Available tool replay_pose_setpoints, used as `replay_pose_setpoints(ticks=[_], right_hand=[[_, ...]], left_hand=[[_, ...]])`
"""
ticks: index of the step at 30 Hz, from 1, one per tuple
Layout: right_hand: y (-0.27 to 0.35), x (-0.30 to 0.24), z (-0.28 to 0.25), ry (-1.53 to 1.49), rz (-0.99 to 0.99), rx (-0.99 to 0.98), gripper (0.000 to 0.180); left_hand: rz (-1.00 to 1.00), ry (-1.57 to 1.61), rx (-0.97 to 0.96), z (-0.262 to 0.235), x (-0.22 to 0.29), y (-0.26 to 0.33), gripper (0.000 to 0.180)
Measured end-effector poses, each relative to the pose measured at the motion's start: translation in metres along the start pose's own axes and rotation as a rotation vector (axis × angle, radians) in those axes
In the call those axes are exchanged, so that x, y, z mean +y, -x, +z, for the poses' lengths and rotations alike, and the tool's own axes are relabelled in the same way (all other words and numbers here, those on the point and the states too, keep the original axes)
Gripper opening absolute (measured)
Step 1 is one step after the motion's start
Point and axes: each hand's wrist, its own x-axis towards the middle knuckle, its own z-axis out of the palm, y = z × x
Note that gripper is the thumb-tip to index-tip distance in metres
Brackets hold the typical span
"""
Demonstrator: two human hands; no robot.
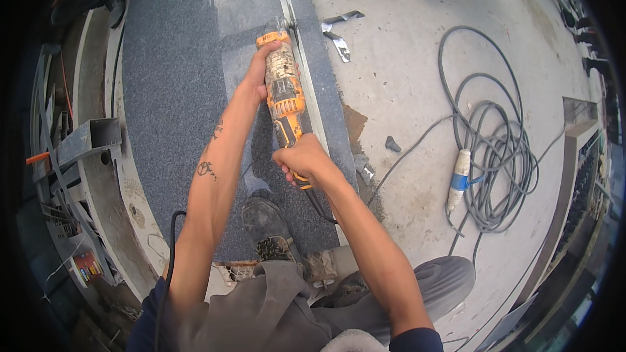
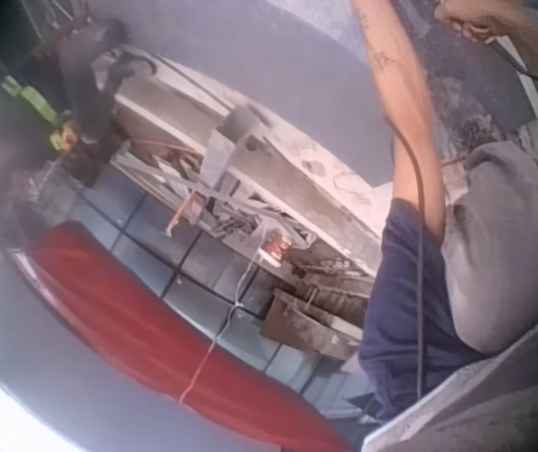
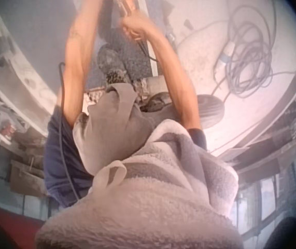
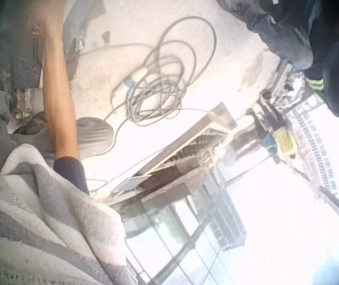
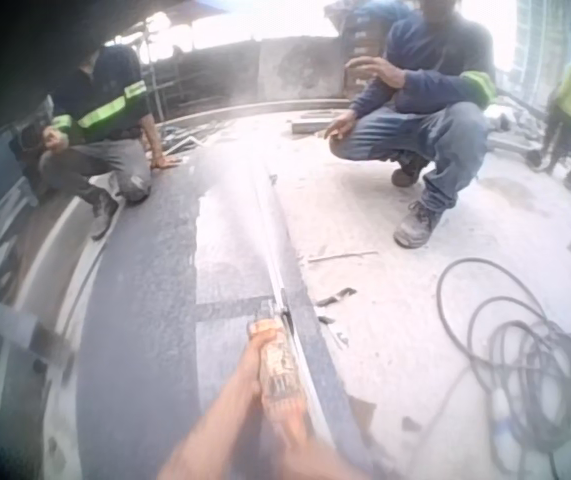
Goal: The person uses an angle grinder to cut a large gray tile placed on a wooden support. The cut progresses steadily along a straight line, and the person maintains control of the tool throughout the operation.
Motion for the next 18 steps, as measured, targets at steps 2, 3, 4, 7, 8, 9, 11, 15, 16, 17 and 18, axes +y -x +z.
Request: replay_pose_setpoints(ticks=[2, 3, 4, 7, 8, 9, 11, 15, 16, 17, 18], right_hand=[[0.000, 0.002, 0.000, 0.017, -0.011, 0.002, 0.011], [0.003, 0.006, 0.001, 0.019, -0.015, 0.003, 0.012], [0.006, 0.010, 0.002, 0.020, -0.022, 0.003, 0.012], [0.020, 0.029, 0.007, 0.016, -0.016, 0.014, 0.014], [0.023, 0.034, 0.007, 0.025, -0.006, 0.014, 0.014], [0.026, 0.037, 0.007, 0.025, 0.001, 0.014, 0.015], [0.027, 0.037, 0.006, 0.043, 0.025, 0.009, 0.016], [0.013, 0.020, 0.003, 0.024, -0.012, 0.004, 0.014], [0.009, 0.014, 0.001, 0.010, -0.011, -0.010, 0.013], [0.007, 0.010, 0.000, -0.014, -0.021, -0.024, 0.013], [0.006, 0.007, -0.001, -0.016, -0.007, -0.019, 0.012]], left_hand=[[0.004, -0.006, 0.004, 0.001, 0.001, -0.002, 0.049], [-0.002, 0.004, 0.001, 0.001, -0.001, 0.001, 0.049], [-0.007, 0.012, -0.002, 0.002, -0.004, 0.006, 0.050], [0.008, 0.018, 0.020, 0.003, -0.023, 0.025, 0.053], [0.016, 0.022, 0.026, 0.003, -0.028, 0.031, 0.054], [0.015, 0.024, 0.020, 0.003, -0.033, 0.035, 0.056], [0.025, 0.006, 0.038, 0.003, -0.033, 0.034, 0.055], [0.032, -0.001, -0.003, 0.000, -0.017, 0.013, 0.054], [0.034, -0.002, 0.003, 0.000, -0.013, 0.007, 0.053], [0.036, -0.002, 0.007, -0.001, -0.010, 0.003, 0.053], [0.037, -0.003, 0.011, -0.001, -0.007, -0.001, 0.052]])
